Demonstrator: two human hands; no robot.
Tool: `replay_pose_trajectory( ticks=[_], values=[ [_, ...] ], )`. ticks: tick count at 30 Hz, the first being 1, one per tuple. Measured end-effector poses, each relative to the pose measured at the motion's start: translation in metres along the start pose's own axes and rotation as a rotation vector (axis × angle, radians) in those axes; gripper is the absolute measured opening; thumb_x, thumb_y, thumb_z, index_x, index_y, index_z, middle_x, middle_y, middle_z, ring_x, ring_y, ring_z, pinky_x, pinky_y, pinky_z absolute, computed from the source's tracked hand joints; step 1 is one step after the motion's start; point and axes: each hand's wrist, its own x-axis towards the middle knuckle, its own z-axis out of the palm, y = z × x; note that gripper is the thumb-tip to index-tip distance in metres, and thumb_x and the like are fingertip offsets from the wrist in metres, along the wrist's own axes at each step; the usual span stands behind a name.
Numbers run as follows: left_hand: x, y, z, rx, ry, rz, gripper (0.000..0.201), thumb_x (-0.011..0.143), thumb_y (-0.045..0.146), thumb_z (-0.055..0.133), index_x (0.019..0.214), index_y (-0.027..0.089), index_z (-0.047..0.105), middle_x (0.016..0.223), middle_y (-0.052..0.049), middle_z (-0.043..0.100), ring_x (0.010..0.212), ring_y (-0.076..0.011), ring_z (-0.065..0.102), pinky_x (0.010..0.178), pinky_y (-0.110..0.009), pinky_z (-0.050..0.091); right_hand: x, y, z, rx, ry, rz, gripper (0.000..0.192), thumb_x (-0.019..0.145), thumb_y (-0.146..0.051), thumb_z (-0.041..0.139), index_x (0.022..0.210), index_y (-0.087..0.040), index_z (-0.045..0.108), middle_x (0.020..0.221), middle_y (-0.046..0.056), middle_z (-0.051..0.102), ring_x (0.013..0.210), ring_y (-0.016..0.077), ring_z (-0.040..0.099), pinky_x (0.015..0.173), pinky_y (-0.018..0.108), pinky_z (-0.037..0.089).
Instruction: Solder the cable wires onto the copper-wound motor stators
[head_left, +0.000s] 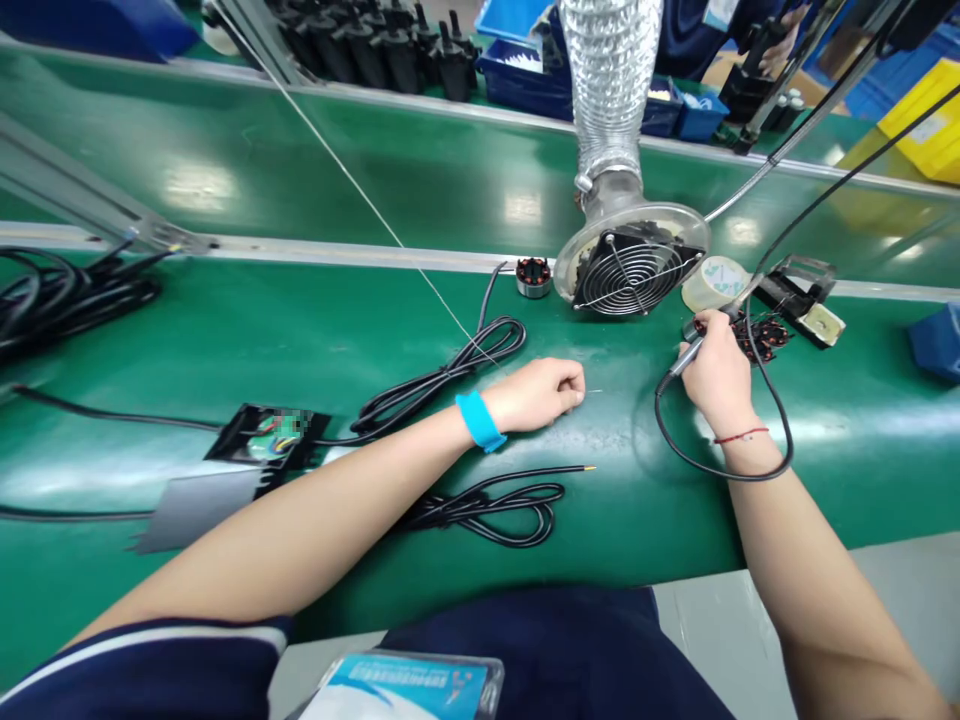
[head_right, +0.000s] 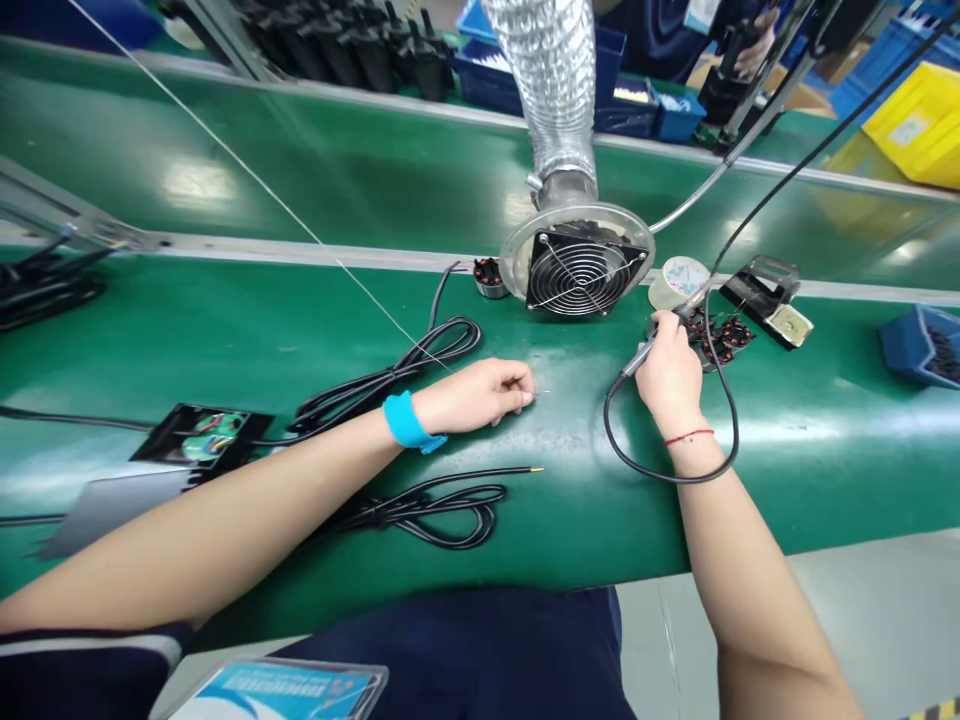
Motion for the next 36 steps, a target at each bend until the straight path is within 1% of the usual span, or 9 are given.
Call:
replay_pose_trajectory(
  ticks=[2,6,8,11,15,19,24,31,36],
  values=[
    [0.001,-0.001,-0.001,-0.037,0.014,-0.011,0.011,0.086,0.019,0.055,0.075,0.016,0.056,0.063,0.003,0.057,0.047,-0.0074,0.050,0.049,-0.020,0.037,-0.002,-0.001,-0.003,0.042,0.003,-0.029,0.035,0.083,-0.024,0.058,0.118,-0.022,0.053,0.101,0.011,0.070,0.081,0.0286,0.067,0.068,0.044,0.053],
    [0.003,0.003,-0.002,-0.190,0.056,-0.053,0.011,0.087,0.014,0.055,0.076,0.015,0.055,0.064,0.002,0.057,0.049,-0.0068,0.053,0.051,-0.019,0.040,-0.030,-0.010,-0.018,0.228,0.043,-0.400,0.029,0.082,-0.024,0.060,0.110,-0.024,0.056,0.087,0.003,0.070,0.083,0.0247,0.065,0.076,0.042,0.054],
    [0.003,0.007,-0.002,-0.289,0.082,-0.087,0.012,0.087,0.009,0.054,0.077,0.014,0.054,0.062,0.004,0.055,0.048,-0.0055,0.050,0.050,-0.018,0.038,-0.049,-0.016,-0.026,0.279,0.094,-0.458,0.026,0.083,-0.023,0.060,0.109,-0.026,0.055,0.080,0.000,0.067,0.076,0.0222,0.063,0.074,0.040,0.053],
    [0.002,0.016,-0.003,-0.406,0.117,-0.117,0.010,0.087,0.007,0.056,0.079,0.013,0.055,0.057,0.007,0.048,0.047,-0.0038,0.040,0.049,-0.017,0.032,-0.070,-0.027,-0.031,0.312,0.063,-0.309,0.034,0.086,-0.031,0.062,0.118,-0.025,0.051,0.086,0.002,0.068,0.078,0.0229,0.065,0.074,0.041,0.055],
    [0.000,0.024,-0.002,-0.445,0.109,-0.103,0.007,0.087,0.014,0.061,0.083,0.013,0.055,0.058,0.008,0.046,0.050,-0.0048,0.036,0.051,-0.019,0.029,-0.076,-0.047,-0.023,0.326,-0.124,-0.104,0.068,0.081,-0.052,0.071,0.132,-0.020,0.041,0.118,0.016,0.066,0.105,0.0320,0.067,0.086,0.051,0.056],
    [0.000,0.021,0.001,-0.377,0.122,-0.042,0.014,0.085,0.024,0.064,0.081,0.014,0.055,0.065,0.006,0.048,0.059,-0.0072,0.039,0.058,-0.022,0.031,-0.068,-0.061,-0.012,0.349,-0.187,-0.006,0.064,0.081,-0.043,0.071,0.132,-0.020,0.040,0.120,0.014,0.065,0.106,0.0334,0.066,0.092,0.056,0.053],
    [-0.001,0.020,-0.001,-0.217,0.069,0.016,0.032,0.084,0.041,0.063,0.070,0.015,0.051,0.066,0.005,0.046,0.063,-0.0083,0.038,0.059,-0.023,0.029,-0.073,-0.062,-0.009,0.475,-0.236,-0.087,0.060,0.082,-0.043,0.071,0.131,-0.025,0.039,0.123,0.013,0.066,0.110,0.0332,0.065,0.094,0.058,0.052],
    [-0.003,0.021,-0.017,-0.211,-0.105,-0.115,0.013,0.081,0.016,0.055,0.069,0.013,0.059,0.059,0.005,0.051,0.051,-0.0058,0.037,0.053,-0.021,0.028,-0.080,-0.057,-0.008,0.495,-0.194,-0.200,0.060,0.085,-0.043,0.069,0.134,-0.024,0.040,0.126,0.015,0.064,0.117,0.0336,0.063,0.099,0.060,0.050],
    [-0.002,0.013,-0.029,-0.241,-0.286,0.001,0.011,0.079,0.014,0.059,0.076,0.011,0.068,0.061,0.003,0.059,0.053,-0.0052,0.044,0.054,-0.020,0.032,-0.082,-0.062,-0.003,0.396,-0.136,-0.265,0.061,0.086,-0.046,0.067,0.135,-0.020,0.043,0.124,0.018,0.064,0.111,0.0367,0.064,0.089,0.058,0.055]
  ],
)
